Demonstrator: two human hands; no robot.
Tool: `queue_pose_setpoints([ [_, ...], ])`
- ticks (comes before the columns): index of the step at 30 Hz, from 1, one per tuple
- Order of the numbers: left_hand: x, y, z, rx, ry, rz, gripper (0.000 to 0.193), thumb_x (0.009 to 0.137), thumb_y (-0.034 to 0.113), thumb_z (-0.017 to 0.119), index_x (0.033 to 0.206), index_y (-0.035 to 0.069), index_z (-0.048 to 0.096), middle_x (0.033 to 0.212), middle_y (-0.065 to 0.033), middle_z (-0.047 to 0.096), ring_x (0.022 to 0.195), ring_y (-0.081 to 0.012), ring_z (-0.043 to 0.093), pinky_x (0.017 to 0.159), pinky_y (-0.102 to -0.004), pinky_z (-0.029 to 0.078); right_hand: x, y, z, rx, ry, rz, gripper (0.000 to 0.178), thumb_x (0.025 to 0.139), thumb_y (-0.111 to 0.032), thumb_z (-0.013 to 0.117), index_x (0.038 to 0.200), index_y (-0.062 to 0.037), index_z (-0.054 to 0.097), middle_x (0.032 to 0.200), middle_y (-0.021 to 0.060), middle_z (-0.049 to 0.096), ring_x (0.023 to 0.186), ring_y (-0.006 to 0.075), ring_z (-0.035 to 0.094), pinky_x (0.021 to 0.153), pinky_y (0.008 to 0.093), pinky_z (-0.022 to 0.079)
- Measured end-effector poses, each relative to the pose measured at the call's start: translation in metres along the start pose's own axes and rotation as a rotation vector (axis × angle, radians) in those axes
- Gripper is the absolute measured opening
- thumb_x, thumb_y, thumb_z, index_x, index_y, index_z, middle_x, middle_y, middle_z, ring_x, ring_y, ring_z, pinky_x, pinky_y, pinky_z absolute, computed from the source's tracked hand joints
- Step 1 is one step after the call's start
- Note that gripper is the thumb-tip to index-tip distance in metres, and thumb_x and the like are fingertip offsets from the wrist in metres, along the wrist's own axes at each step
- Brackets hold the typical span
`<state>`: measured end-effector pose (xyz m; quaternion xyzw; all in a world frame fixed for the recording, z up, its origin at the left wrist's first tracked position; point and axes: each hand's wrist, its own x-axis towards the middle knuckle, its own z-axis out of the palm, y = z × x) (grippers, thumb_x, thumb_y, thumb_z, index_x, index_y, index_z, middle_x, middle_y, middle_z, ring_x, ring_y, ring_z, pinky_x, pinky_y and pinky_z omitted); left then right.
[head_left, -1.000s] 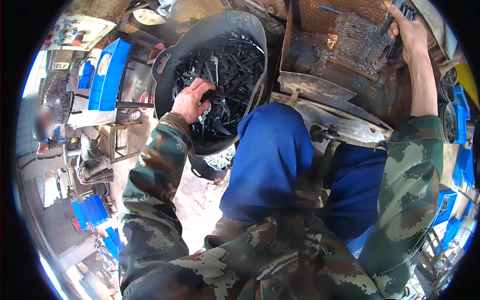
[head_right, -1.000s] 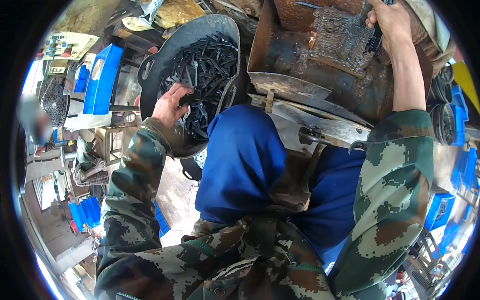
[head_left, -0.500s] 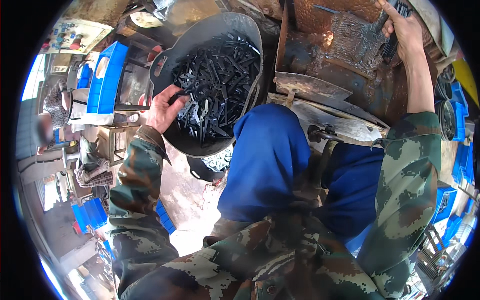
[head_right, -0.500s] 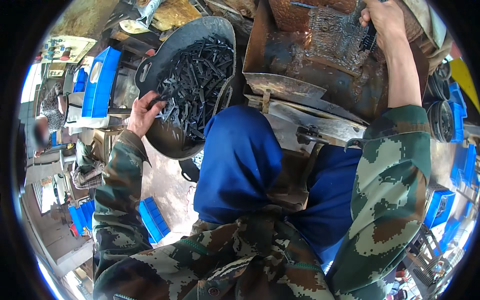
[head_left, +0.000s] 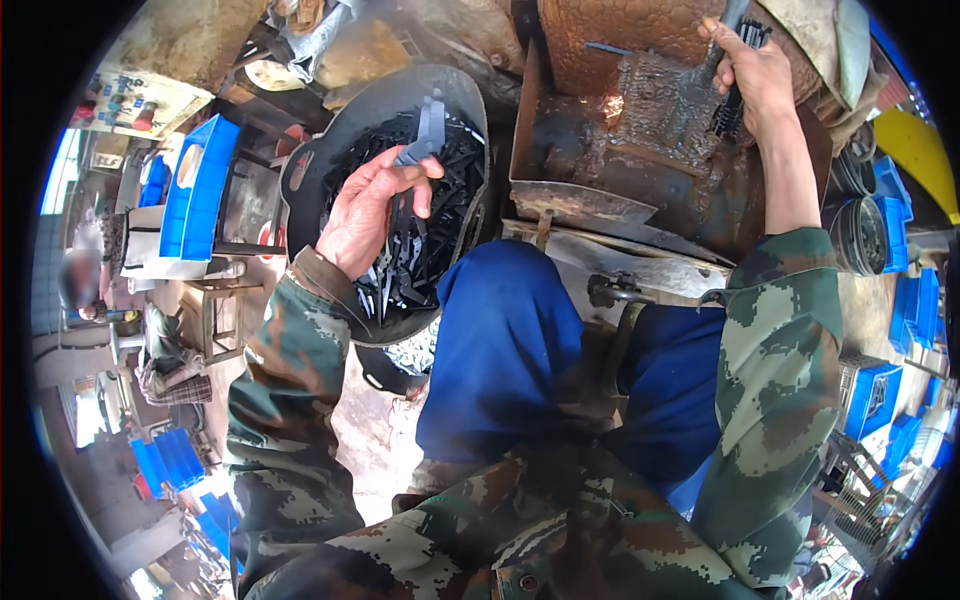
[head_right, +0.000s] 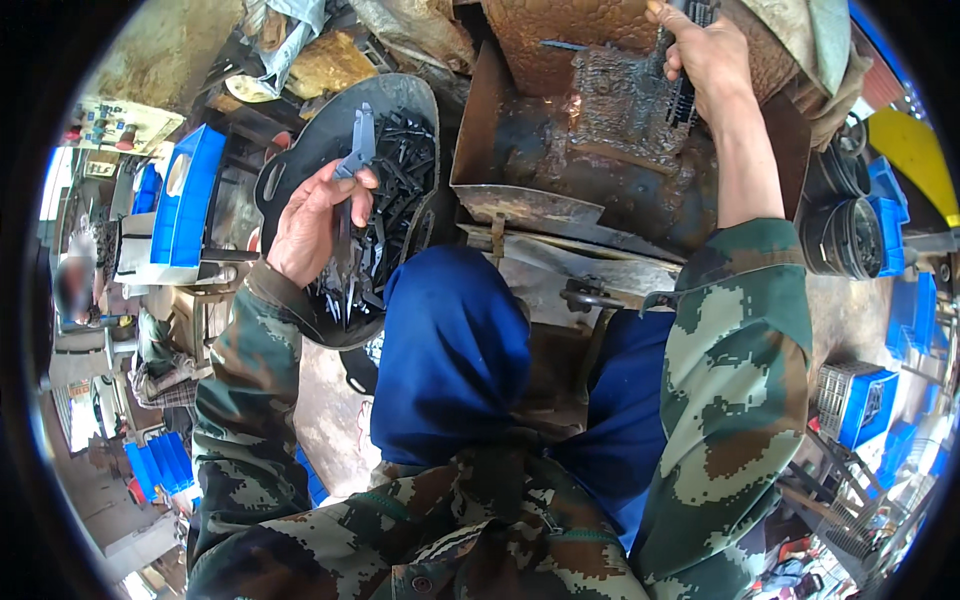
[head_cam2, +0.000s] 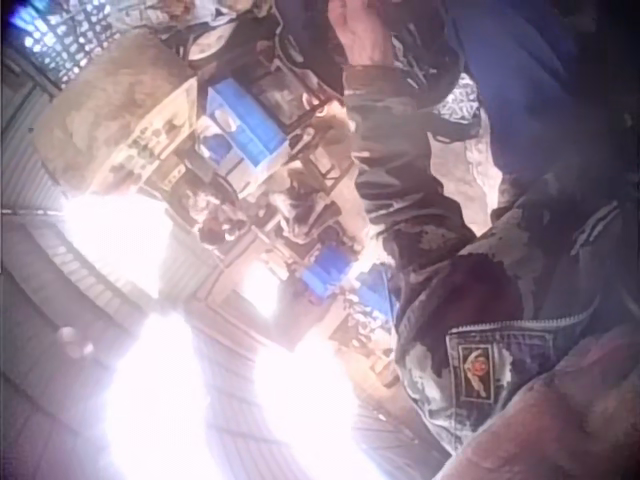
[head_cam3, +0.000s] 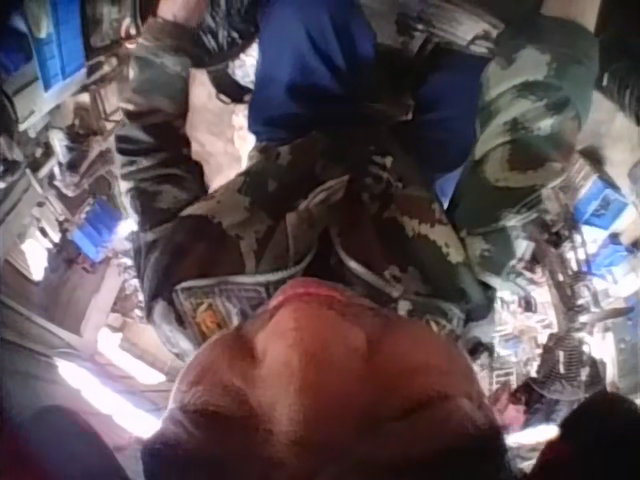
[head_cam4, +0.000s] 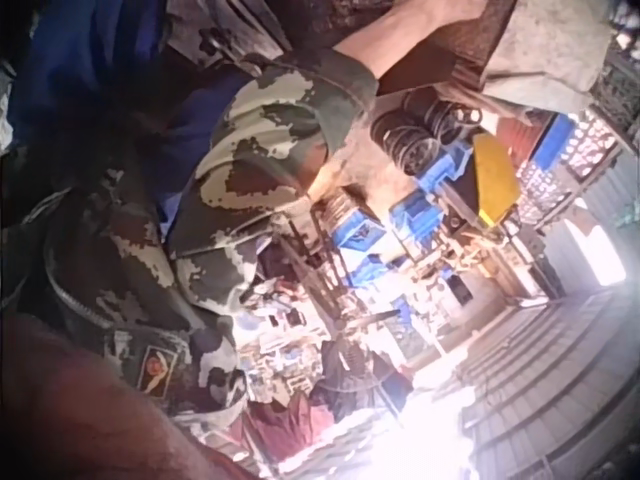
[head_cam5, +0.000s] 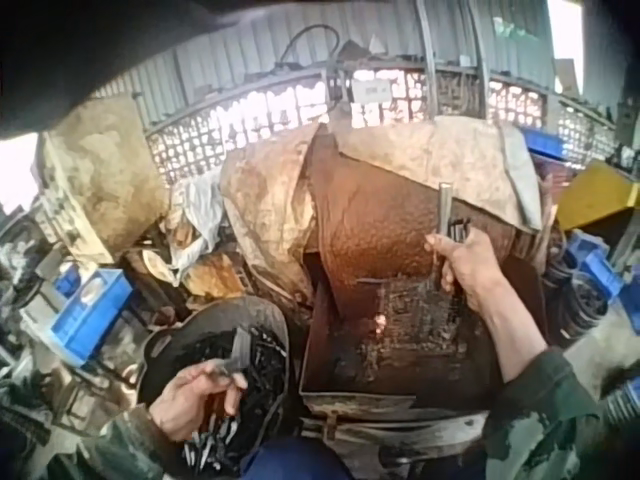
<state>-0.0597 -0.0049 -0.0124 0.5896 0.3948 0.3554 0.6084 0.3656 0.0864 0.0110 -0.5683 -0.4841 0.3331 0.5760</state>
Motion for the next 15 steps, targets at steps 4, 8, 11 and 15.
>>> queue_pose_setpoints([
  [4, 0.015, 0.017, 0.033, -0.302, 0.019, -0.122, 0.027, 0.097, 0.024, 0.052, 0.111, 0.001, 0.057, 0.082, -0.0052, 0.055, 0.068, -0.0154, 0.049, 0.063, -0.0284, 0.039, 0.000, 0.000, -0.008, -0.020, 0.001, 0.031, 0.028, 0.094, -0.024, 0.072, 0.104, 0.0021, 0.072, 0.069, 0.0006, 0.064, 0.049, 0.0048, 0.045, 0.046, 0.0241, 0.040],
  [8, 0.036, 0.039, 0.059, -0.356, -0.036, -0.172, 0.022, 0.096, 0.021, 0.051, 0.107, 0.002, 0.056, 0.078, -0.0021, 0.046, 0.061, -0.0105, 0.039, 0.059, -0.0264, 0.033, 0.000, 0.000, -0.008, -0.007, 0.000, 0.034, 0.027, 0.093, -0.023, 0.073, 0.101, 0.0018, 0.071, 0.064, 0.0001, 0.060, 0.048, 0.0056, 0.045, 0.046, 0.0245, 0.040],
  [11, 0.058, 0.055, 0.093, -0.323, -0.047, -0.114, 0.020, 0.097, 0.020, 0.052, 0.105, 0.002, 0.056, 0.073, 0.0016, 0.041, 0.058, -0.0075, 0.034, 0.055, -0.0241, 0.029, -0.002, -0.004, -0.006, 0.013, 0.043, 0.044, 0.024, 0.091, -0.023, 0.074, 0.096, 0.0005, 0.072, 0.059, -0.0008, 0.055, 0.047, 0.0062, 0.045, 0.045, 0.0249, 0.039],
  [15, 0.081, 0.088, 0.144, -0.181, -0.120, -0.002, 0.019, 0.098, 0.020, 0.055, 0.103, 0.002, 0.060, 0.068, 0.0046, 0.042, 0.056, -0.0041, 0.032, 0.052, -0.0212, 0.026, 0.001, -0.004, 0.001, 0.038, 0.086, 0.127, 0.022, 0.089, -0.023, 0.076, 0.088, -0.0010, 0.072, 0.056, 0.0007, 0.054, 0.045, 0.0087, 0.046, 0.044, 0.0257, 0.039],
])
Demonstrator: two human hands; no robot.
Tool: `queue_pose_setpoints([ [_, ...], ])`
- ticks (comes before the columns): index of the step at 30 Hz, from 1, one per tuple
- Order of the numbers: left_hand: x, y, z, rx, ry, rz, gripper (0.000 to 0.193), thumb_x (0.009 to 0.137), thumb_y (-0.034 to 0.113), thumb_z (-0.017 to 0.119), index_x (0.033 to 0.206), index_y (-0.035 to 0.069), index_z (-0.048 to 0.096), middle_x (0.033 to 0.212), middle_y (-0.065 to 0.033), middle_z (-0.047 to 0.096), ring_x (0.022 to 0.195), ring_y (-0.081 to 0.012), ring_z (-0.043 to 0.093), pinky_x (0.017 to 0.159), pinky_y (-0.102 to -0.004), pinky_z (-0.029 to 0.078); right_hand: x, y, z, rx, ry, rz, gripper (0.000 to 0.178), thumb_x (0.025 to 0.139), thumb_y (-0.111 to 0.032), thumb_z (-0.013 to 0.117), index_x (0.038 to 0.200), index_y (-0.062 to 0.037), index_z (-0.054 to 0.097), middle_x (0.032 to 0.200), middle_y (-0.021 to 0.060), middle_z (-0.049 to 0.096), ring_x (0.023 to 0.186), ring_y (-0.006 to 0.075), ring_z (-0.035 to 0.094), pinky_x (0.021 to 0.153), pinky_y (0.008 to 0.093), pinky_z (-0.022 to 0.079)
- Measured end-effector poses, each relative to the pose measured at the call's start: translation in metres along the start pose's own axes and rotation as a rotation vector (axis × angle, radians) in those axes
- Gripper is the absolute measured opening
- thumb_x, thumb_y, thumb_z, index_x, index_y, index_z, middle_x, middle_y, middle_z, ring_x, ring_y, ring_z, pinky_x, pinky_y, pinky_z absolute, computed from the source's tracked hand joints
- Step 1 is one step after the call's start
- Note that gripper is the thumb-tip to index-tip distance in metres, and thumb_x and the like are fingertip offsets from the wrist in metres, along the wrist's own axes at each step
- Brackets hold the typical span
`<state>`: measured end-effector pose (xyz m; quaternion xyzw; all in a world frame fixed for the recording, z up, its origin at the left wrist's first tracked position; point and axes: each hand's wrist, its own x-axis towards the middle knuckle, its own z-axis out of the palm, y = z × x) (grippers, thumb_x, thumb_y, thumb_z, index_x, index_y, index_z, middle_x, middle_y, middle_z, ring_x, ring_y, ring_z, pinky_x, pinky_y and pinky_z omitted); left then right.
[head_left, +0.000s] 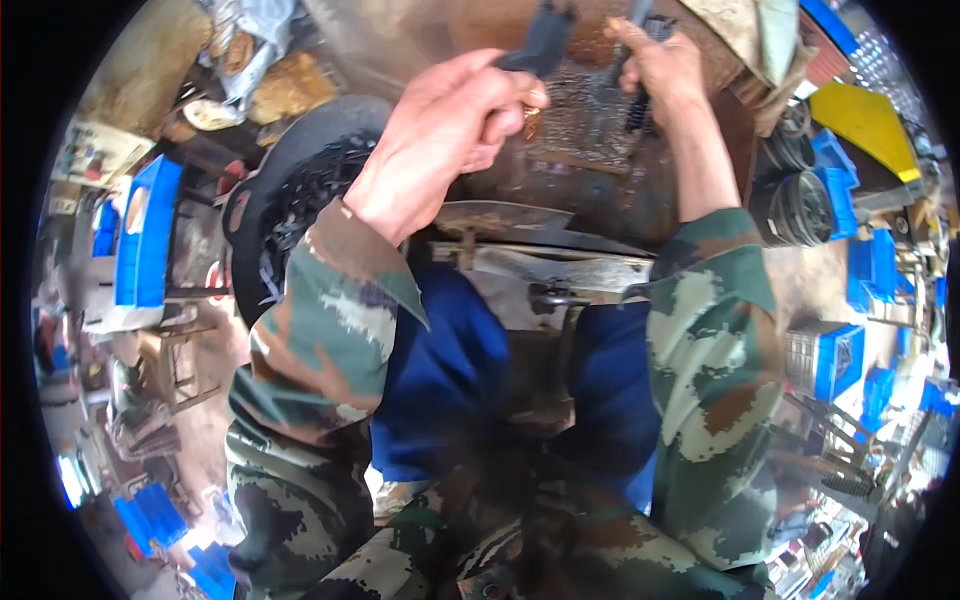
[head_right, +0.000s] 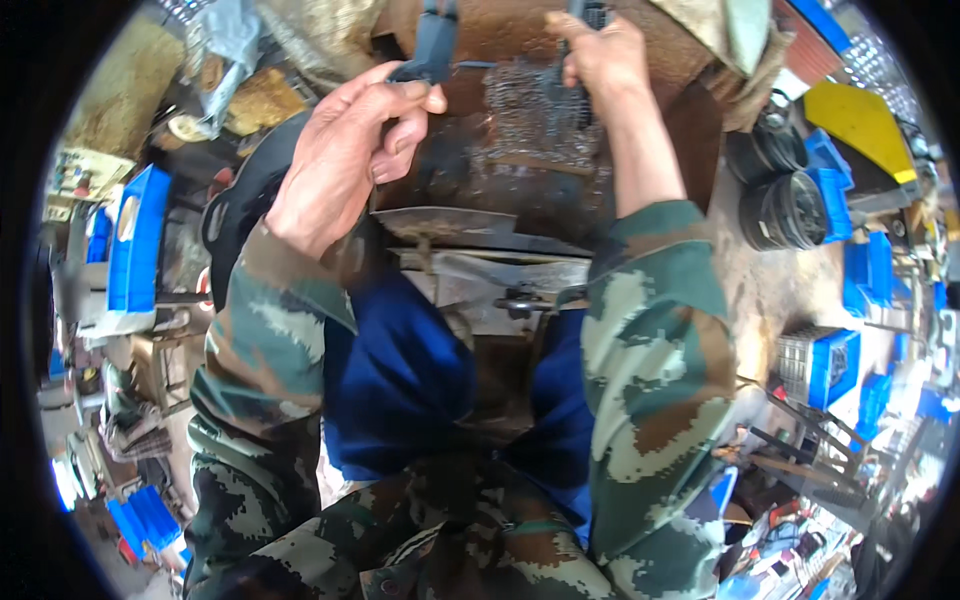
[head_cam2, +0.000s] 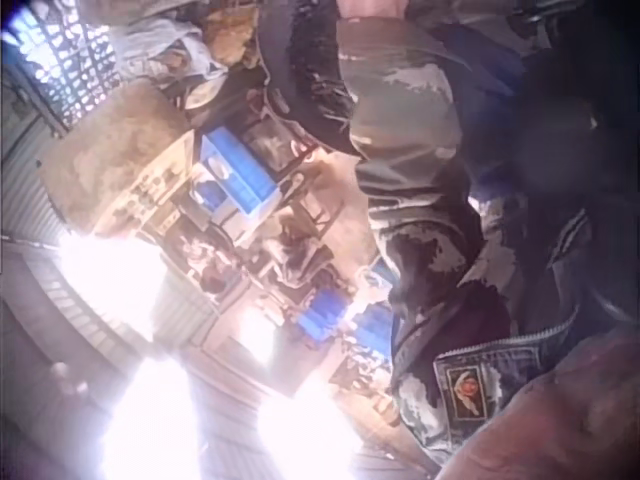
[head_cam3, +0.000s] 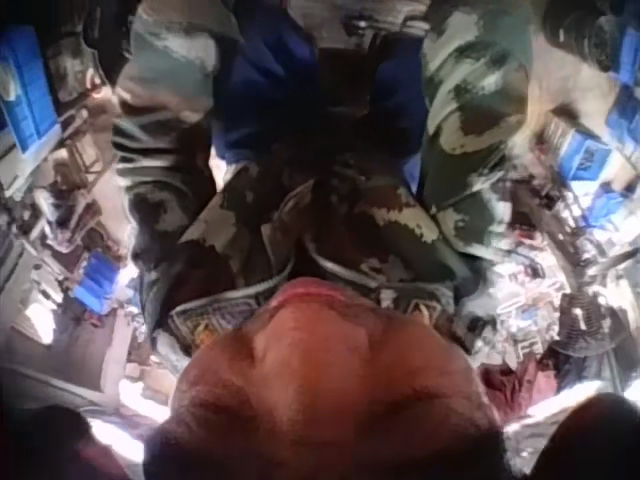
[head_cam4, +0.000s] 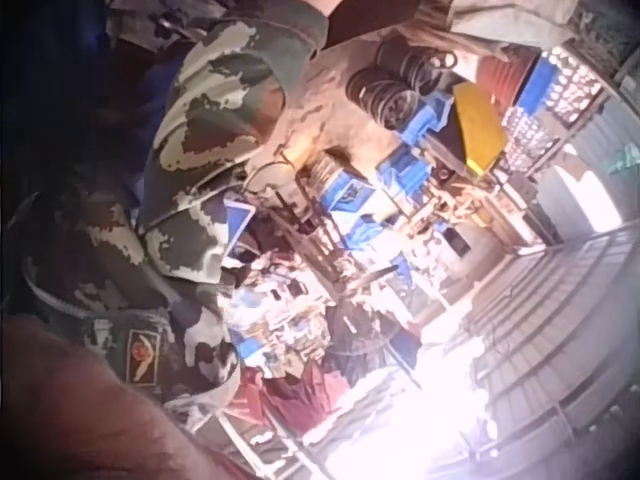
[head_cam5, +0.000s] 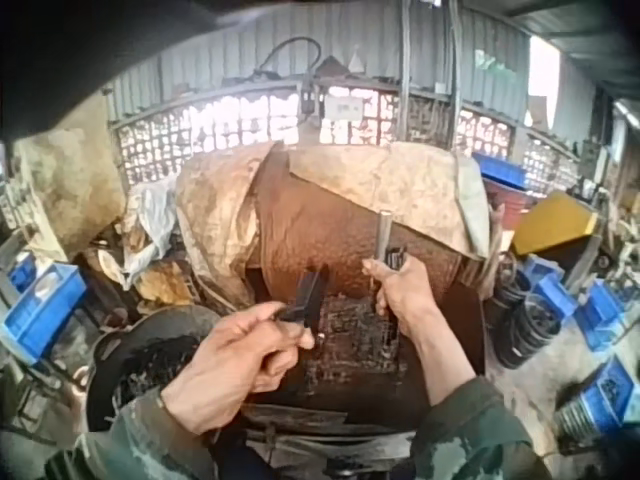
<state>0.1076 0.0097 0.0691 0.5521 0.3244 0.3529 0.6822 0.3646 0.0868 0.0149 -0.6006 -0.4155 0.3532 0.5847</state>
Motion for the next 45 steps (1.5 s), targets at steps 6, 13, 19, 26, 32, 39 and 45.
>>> queue_pose_setpoints([
  [6, -0.042, 0.042, 0.089, 0.067, -0.621, -0.001, 0.023, 0.087, 0.021, 0.069, 0.099, 0.002, 0.065, 0.069, 0.0035, 0.051, 0.053, -0.0013, 0.041, 0.044, -0.0225, 0.030, -0.009, -0.011, 0.009, -0.042, 0.002, -0.044, 0.021, 0.093, -0.017, 0.070, 0.081, -0.0042, 0.059, 0.055, 0.0031, 0.052, 0.039, 0.0132, 0.046, 0.037, 0.0309, 0.038],
  [13, -0.071, 0.046, 0.109, 0.223, -0.941, 0.407, 0.058, 0.072, 0.032, 0.076, 0.119, 0.005, 0.057, 0.090, -0.0077, 0.056, 0.061, -0.0227, 0.052, 0.055, -0.0390, 0.046, -0.006, -0.011, 0.004, 0.011, -0.026, -0.055, 0.021, 0.092, -0.017, 0.070, 0.086, -0.0047, 0.054, 0.056, 0.0038, 0.052, 0.039, 0.0143, 0.047, 0.037, 0.0323, 0.039],
  [19, -0.053, 0.061, 0.106, 0.239, -1.119, 0.222, 0.053, 0.075, 0.031, 0.076, 0.118, 0.005, 0.059, 0.090, -0.0086, 0.058, 0.067, -0.0227, 0.058, 0.059, -0.0367, 0.049, -0.003, -0.011, 0.010, -0.054, -0.014, -0.039, 0.023, 0.091, -0.019, 0.071, 0.086, -0.0040, 0.055, 0.056, 0.0052, 0.054, 0.040, 0.0156, 0.050, 0.038, 0.0326, 0.041],
  [26, -0.059, 0.042, 0.112, 0.119, -1.052, 0.300, 0.045, 0.076, 0.026, 0.076, 0.112, 0.004, 0.061, 0.084, -0.0073, 0.059, 0.064, -0.0190, 0.058, 0.056, -0.0324, 0.046, -0.005, -0.009, 0.006, -0.045, -0.007, -0.026, 0.021, 0.092, -0.017, 0.071, 0.085, -0.0039, 0.056, 0.058, 0.0044, 0.054, 0.041, 0.0145, 0.049, 0.038, 0.0319, 0.040],
  [32, -0.063, 0.035, 0.117, 0.034, -1.053, 0.288, 0.037, 0.077, 0.022, 0.077, 0.106, 0.003, 0.063, 0.078, -0.0062, 0.060, 0.061, -0.0158, 0.058, 0.054, -0.0287, 0.044, -0.006, -0.014, 0.011, -0.034, -0.016, -0.013, 0.021, 0.093, -0.017, 0.071, 0.083, -0.0029, 0.058, 0.059, 0.0033, 0.054, 0.041, 0.0137, 0.049, 0.038, 0.0308, 0.039],
  [39, -0.050, 0.026, 0.091, 0.069, -0.967, 0.086, 0.029, 0.078, 0.018, 0.077, 0.099, 0.002, 0.065, 0.072, -0.0050, 0.062, 0.059, -0.0121, 0.058, 0.051, -0.0243, 0.042, -0.004, -0.004, 0.012, -0.008, -0.017, -0.027, 0.022, 0.092, -0.017, 0.071, 0.083, -0.0024, 0.057, 0.058, 0.0039, 0.053, 0.040, 0.0141, 0.049, 0.037, 0.0313, 0.039],
  [45, 0.000, 0.008, 0.074, 0.319, -0.111, 0.235, 0.020, 0.092, 0.022, 0.062, 0.099, 0.005, 0.071, 0.072, 0.0084, 0.053, 0.058, 0.0003, 0.037, 0.050, -0.0185, 0.025, -0.001, -0.005, -0.010, -0.047, 0.000, -0.093, 0.018, 0.092, -0.015, 0.069, 0.081, -0.0049, 0.060, 0.060, 0.0029, 0.056, 0.047, 0.0135, 0.051, 0.045, 0.0320, 0.041],
])
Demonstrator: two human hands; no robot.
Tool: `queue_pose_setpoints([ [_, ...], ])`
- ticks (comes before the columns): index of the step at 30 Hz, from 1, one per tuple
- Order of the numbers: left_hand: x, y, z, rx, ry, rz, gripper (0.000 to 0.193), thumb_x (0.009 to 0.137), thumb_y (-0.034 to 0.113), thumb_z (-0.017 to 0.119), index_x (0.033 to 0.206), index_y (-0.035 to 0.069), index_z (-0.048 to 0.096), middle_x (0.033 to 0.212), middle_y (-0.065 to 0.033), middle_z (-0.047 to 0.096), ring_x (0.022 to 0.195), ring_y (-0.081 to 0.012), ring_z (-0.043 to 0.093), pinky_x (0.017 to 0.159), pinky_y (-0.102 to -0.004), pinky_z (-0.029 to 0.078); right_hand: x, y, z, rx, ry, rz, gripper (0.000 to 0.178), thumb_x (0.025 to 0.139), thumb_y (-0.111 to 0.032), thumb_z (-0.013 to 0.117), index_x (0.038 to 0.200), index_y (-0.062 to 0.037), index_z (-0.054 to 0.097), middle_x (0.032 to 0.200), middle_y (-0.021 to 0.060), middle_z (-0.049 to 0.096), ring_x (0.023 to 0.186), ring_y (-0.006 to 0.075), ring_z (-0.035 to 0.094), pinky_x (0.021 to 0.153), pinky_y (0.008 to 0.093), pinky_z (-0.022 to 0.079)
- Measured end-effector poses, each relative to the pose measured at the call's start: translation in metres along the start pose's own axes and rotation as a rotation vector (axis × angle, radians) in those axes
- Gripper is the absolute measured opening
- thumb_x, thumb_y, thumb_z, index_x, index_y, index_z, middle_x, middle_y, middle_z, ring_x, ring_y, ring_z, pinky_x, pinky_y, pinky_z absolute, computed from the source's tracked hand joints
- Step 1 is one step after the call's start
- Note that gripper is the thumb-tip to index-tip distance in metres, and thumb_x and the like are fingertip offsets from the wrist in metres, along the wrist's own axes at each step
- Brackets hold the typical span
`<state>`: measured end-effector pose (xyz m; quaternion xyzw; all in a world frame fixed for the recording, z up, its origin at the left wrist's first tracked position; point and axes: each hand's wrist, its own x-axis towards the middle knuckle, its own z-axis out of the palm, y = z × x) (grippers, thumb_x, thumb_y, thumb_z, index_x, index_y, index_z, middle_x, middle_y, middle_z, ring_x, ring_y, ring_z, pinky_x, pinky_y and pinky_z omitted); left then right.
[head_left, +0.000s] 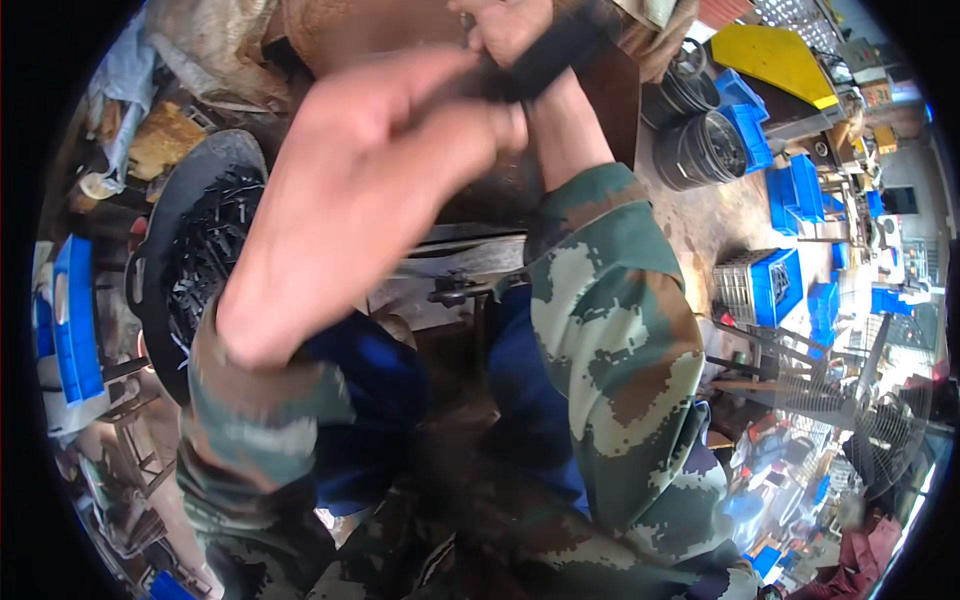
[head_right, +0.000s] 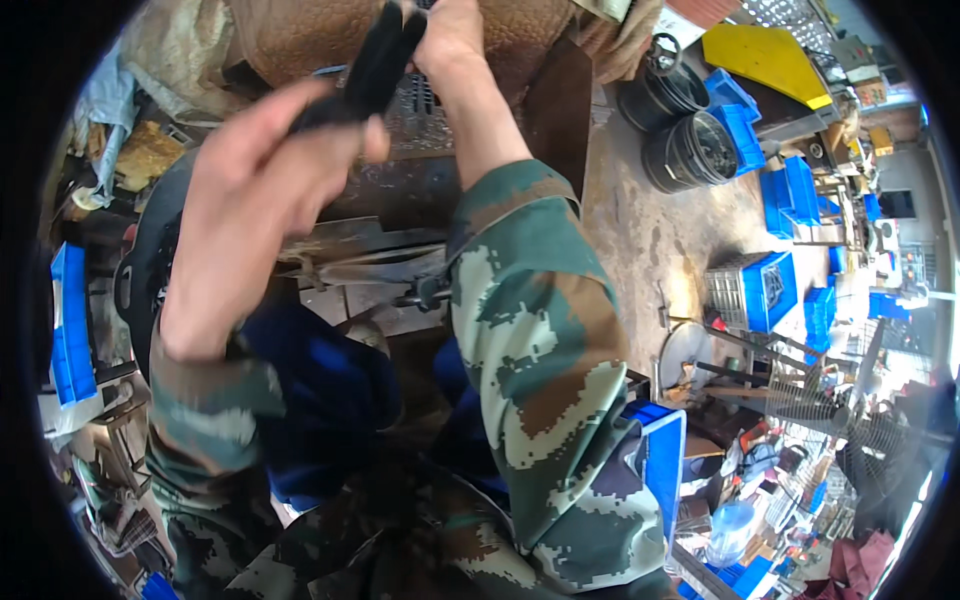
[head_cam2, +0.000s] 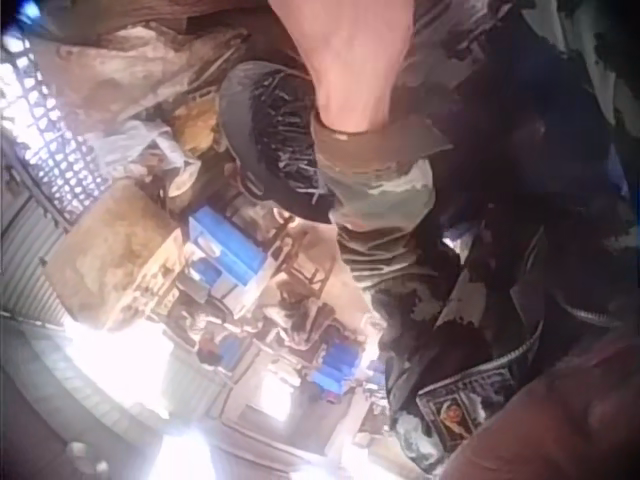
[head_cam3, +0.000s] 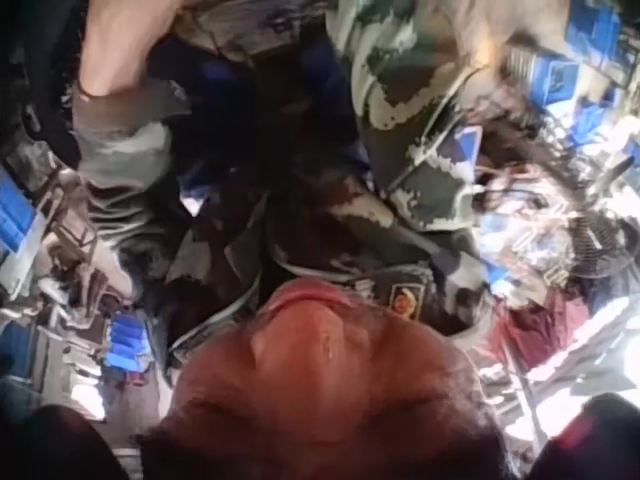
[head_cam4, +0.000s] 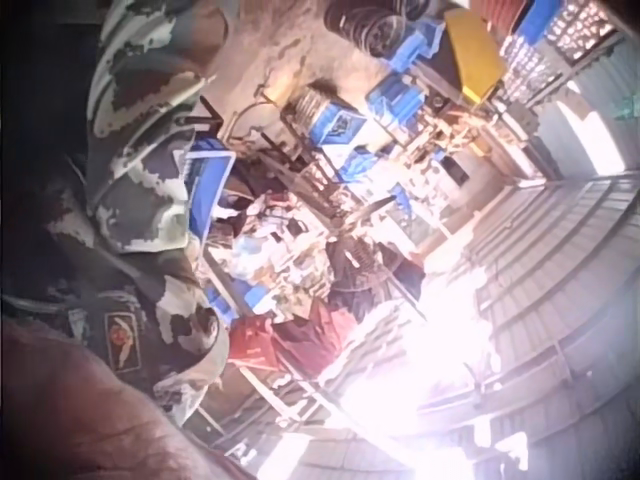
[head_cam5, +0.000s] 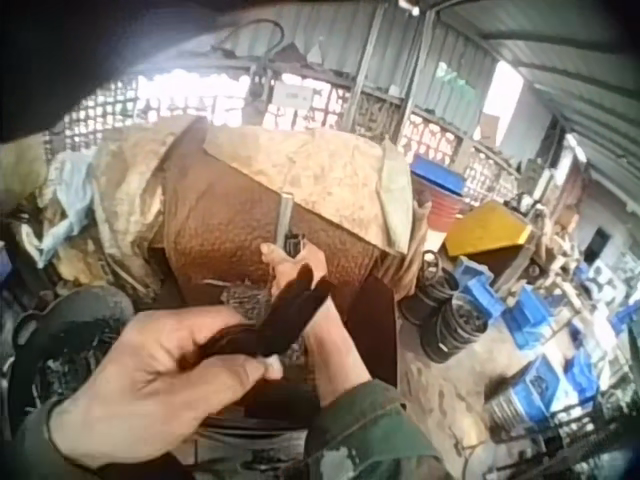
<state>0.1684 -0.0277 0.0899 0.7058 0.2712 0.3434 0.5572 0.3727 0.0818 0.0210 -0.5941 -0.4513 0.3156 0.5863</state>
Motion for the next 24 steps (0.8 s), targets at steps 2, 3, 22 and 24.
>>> queue_pose_setpoints([
  [2, 0.019, 0.003, -0.021, 0.045, 0.132, -0.071, 0.020, 0.094, 0.023, 0.061, 0.101, 0.007, 0.072, 0.068, 0.0095, 0.043, 0.055, 0.0008, 0.032, 0.048, -0.0195, 0.020, 0.001, 0.000, 0.026, 0.143, 0.052, -0.057, 0.015, 0.094, -0.015, 0.067, 0.083, -0.0046, 0.062, 0.063, 0.0034, 0.059, 0.049, 0.0132, 0.051, 0.045, 0.0315, 0.040],
  [3, 0.037, -0.011, -0.016, -0.023, 0.120, -0.070, 0.021, 0.094, 0.023, 0.061, 0.101, 0.006, 0.071, 0.068, 0.0084, 0.045, 0.053, 0.0005, 0.032, 0.047, -0.0198, 0.020, 0.001, 0.005, 0.004, 0.014, 0.040, 0.030, 0.016, 0.095, -0.016, 0.065, 0.085, -0.0039, 0.064, 0.065, 0.0040, 0.061, 0.048, 0.0135, 0.052, 0.045, 0.0312, 0.041],
  [22, 0.077, -0.132, -0.077, -0.037, 0.481, -0.261, 0.021, 0.092, 0.021, 0.062, 0.103, 0.007, 0.072, 0.072, 0.0046, 0.058, 0.049, -0.0020, 0.036, 0.044, -0.0208, 0.026, -0.003, 0.003, 0.015, 0.030, -0.036, 0.044, 0.022, 0.090, -0.017, 0.074, 0.093, 0.0023, 0.066, 0.086, 0.0080, 0.072, 0.045, 0.0102, 0.052, 0.041, 0.0287, 0.045],
  [24, 0.078, -0.135, -0.077, -0.025, 0.493, -0.261, 0.021, 0.092, 0.023, 0.062, 0.102, 0.008, 0.072, 0.071, 0.0052, 0.057, 0.051, -0.0026, 0.037, 0.046, -0.0214, 0.028, -0.002, 0.004, 0.012, 0.058, -0.044, 0.020, 0.022, 0.090, -0.017, 0.074, 0.095, 0.0025, 0.067, 0.085, 0.0076, 0.072, 0.045, 0.0103, 0.051, 0.041, 0.0287, 0.045],
])
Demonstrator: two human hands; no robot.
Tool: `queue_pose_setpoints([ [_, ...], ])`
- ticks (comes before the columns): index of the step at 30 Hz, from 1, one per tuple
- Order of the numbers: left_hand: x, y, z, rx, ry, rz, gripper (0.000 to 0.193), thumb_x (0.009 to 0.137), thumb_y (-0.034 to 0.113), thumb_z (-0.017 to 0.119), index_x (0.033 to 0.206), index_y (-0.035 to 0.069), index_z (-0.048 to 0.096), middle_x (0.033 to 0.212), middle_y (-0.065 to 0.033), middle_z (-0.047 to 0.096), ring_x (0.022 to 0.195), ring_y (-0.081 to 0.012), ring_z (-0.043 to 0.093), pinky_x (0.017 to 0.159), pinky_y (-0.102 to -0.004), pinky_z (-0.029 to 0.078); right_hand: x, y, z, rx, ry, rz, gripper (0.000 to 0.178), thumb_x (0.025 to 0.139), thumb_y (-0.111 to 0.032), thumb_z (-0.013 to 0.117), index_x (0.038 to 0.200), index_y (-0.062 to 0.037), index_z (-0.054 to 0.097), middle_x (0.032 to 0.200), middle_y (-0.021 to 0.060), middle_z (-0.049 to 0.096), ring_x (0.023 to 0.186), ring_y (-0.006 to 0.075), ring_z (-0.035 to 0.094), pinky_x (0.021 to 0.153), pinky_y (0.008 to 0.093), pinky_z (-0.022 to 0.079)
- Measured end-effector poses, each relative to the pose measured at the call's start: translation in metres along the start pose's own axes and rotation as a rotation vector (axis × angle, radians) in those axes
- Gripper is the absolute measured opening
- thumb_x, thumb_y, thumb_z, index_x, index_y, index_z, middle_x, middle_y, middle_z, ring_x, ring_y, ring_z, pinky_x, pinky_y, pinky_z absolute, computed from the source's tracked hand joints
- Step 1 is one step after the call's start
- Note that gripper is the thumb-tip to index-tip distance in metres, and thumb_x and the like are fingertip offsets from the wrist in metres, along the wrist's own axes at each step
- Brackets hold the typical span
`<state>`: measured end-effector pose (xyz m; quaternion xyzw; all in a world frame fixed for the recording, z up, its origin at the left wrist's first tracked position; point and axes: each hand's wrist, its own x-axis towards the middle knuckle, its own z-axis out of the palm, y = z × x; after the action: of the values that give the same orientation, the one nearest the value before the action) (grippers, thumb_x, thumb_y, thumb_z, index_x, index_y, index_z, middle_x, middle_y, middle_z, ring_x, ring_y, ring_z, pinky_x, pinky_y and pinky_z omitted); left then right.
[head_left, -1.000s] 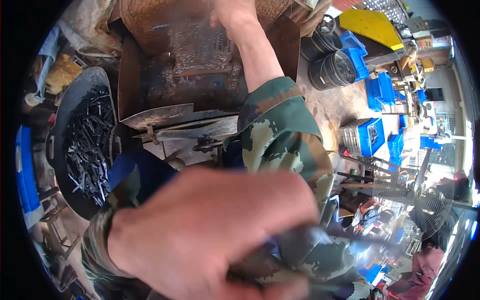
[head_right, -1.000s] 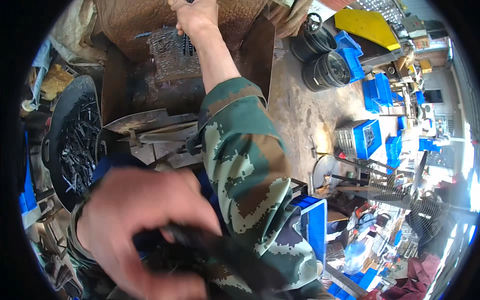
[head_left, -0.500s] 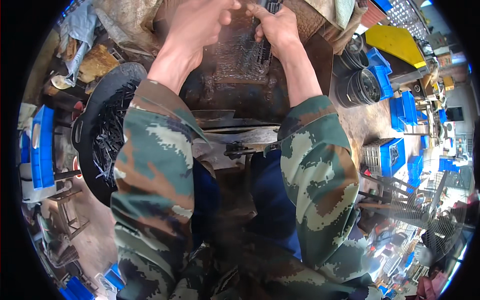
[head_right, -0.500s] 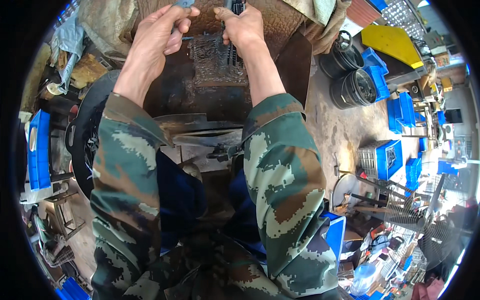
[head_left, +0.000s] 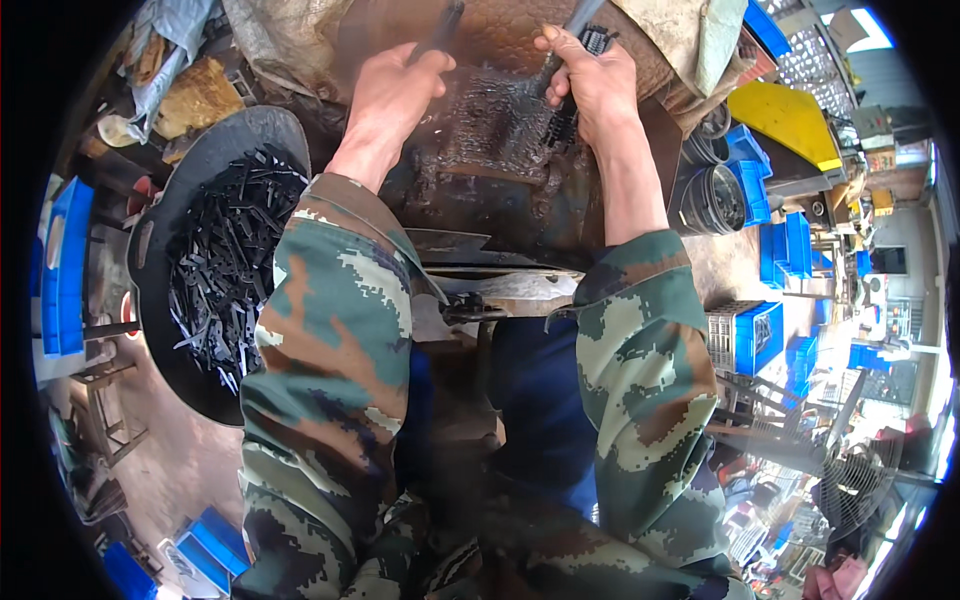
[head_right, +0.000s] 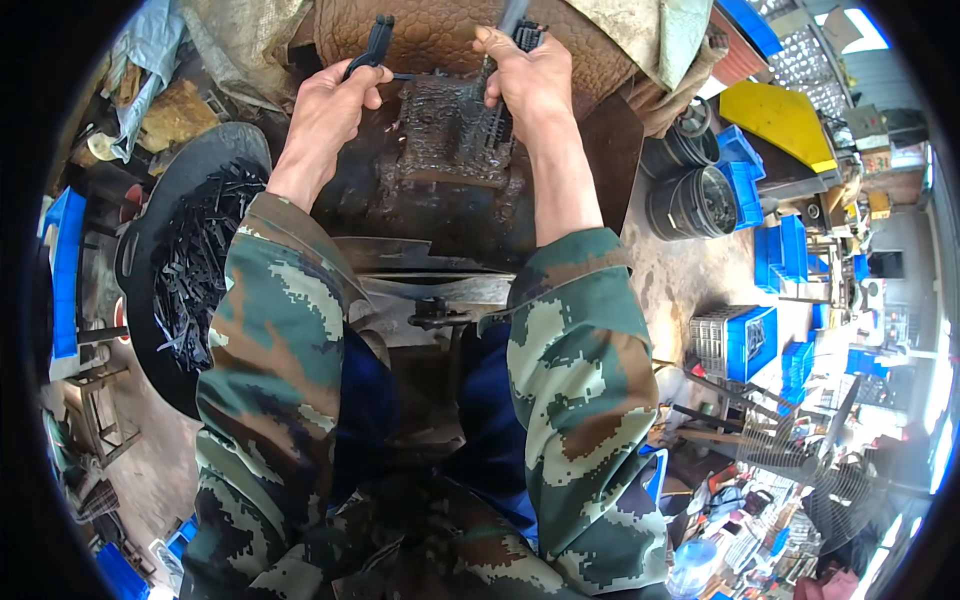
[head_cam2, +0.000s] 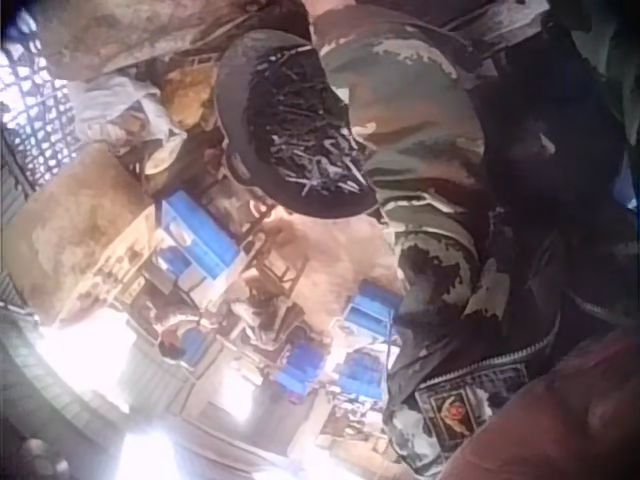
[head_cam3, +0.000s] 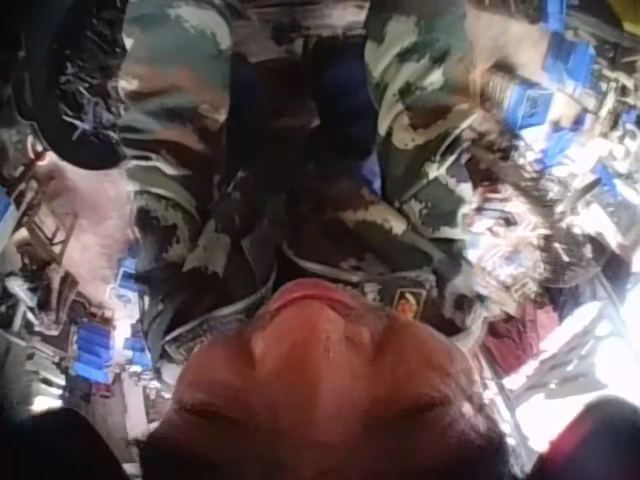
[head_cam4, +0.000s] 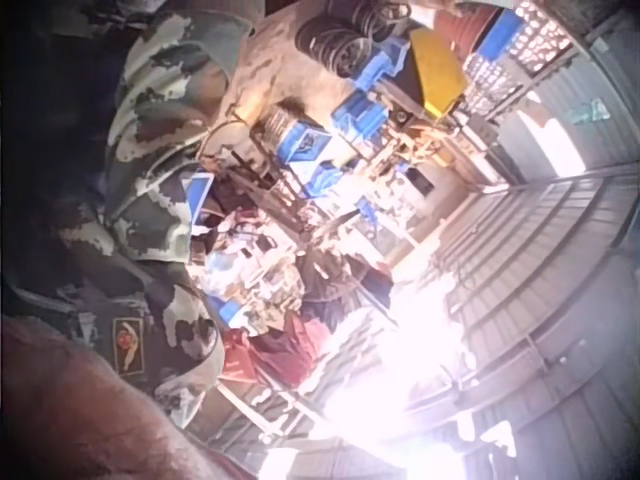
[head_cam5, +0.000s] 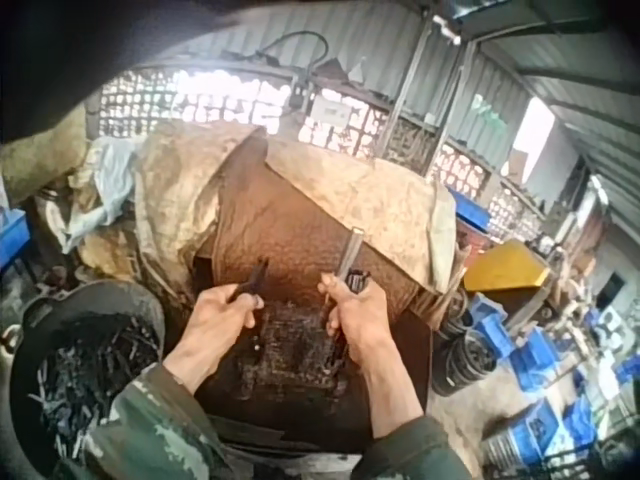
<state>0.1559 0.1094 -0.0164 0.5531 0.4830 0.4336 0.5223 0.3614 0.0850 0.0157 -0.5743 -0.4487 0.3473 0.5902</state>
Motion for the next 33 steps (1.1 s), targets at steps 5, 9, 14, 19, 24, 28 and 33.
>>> queue_pose_setpoints([
  [5, -0.001, -0.001, 0.002, 0.018, 0.006, 0.030, 0.024, 0.091, 0.028, 0.064, 0.099, 0.006, 0.073, 0.069, 0.0051, 0.056, 0.064, -0.0057, 0.044, 0.062, -0.0253, 0.036, -0.002, -0.001, 0.002, 0.008, 0.013, 0.037, 0.023, 0.091, -0.019, 0.074, 0.095, 0.0023, 0.070, 0.077, 0.0063, 0.069, 0.046, 0.0093, 0.049, 0.043, 0.0284, 0.045],
  [9, 0.004, -0.003, 0.007, 0.003, -0.022, 0.025, 0.027, 0.091, 0.028, 0.065, 0.100, 0.005, 0.073, 0.070, 0.0040, 0.057, 0.069, -0.0070, 0.048, 0.068, -0.0255, 0.038, -0.002, -0.003, -0.001, 0.002, 0.012, 0.047, 0.021, 0.090, -0.021, 0.075, 0.088, -0.0007, 0.070, 0.058, 0.0037, 0.060, 0.042, 0.0105, 0.049, 0.042, 0.0285, 0.044],
  [14, 0.006, -0.004, 0.015, 0.049, 0.028, 0.098, 0.030, 0.091, 0.029, 0.066, 0.102, 0.003, 0.073, 0.073, 0.0027, 0.060, 0.071, -0.0074, 0.050, 0.070, -0.0254, 0.040, -0.005, -0.006, 0.002, 0.013, 0.023, 0.035, 0.021, 0.091, -0.021, 0.075, 0.087, -0.0014, 0.070, 0.055, 0.0031, 0.058, 0.042, 0.0103, 0.049, 0.042, 0.0282, 0.044],
  [19, 0.006, -0.002, 0.014, 0.056, -0.012, 0.045, 0.029, 0.090, 0.030, 0.066, 0.100, 0.004, 0.074, 0.074, 0.0023, 0.060, 0.072, -0.0072, 0.051, 0.070, -0.0253, 0.040, -0.004, -0.005, 0.001, 0.006, 0.022, 0.047, 0.020, 0.091, -0.021, 0.075, 0.087, -0.0017, 0.070, 0.056, 0.0028, 0.058, 0.042, 0.0100, 0.048, 0.042, 0.0283, 0.044],
  [24, 0.007, -0.006, 0.017, 0.059, -0.030, 0.048, 0.030, 0.089, 0.031, 0.066, 0.100, 0.005, 0.075, 0.074, 0.0013, 0.061, 0.073, -0.0075, 0.053, 0.070, -0.0254, 0.040, -0.004, -0.003, 0.001, -0.009, 0.027, 0.058, 0.021, 0.091, -0.021, 0.075, 0.087, -0.0009, 0.070, 0.063, 0.0036, 0.063, 0.042, 0.0100, 0.049, 0.041, 0.0283, 0.045],
  [28, 0.005, -0.005, 0.016, 0.093, -0.023, 0.006, 0.030, 0.089, 0.030, 0.065, 0.099, 0.005, 0.075, 0.075, 0.0009, 0.061, 0.073, -0.0078, 0.053, 0.071, -0.0258, 0.041, -0.004, -0.002, 0.001, 0.013, 0.042, 0.019, 0.022, 0.091, -0.021, 0.075, 0.086, -0.0003, 0.070, 0.066, 0.0043, 0.066, 0.043, 0.0099, 0.049, 0.040, 0.0282, 0.044],
  [33, 0.004, -0.010, 0.012, 0.098, 0.000, 0.041, 0.027, 0.089, 0.029, 0.065, 0.098, 0.005, 0.076, 0.075, 0.0014, 0.062, 0.072, -0.0074, 0.053, 0.069, -0.0253, 0.041, -0.005, -0.004, 0.006, -0.021, 0.056, 0.039, 0.022, 0.090, -0.018, 0.074, 0.095, 0.0018, 0.067, 0.084, 0.0070, 0.071, 0.043, 0.0101, 0.050, 0.039, 0.0283, 0.044],
])
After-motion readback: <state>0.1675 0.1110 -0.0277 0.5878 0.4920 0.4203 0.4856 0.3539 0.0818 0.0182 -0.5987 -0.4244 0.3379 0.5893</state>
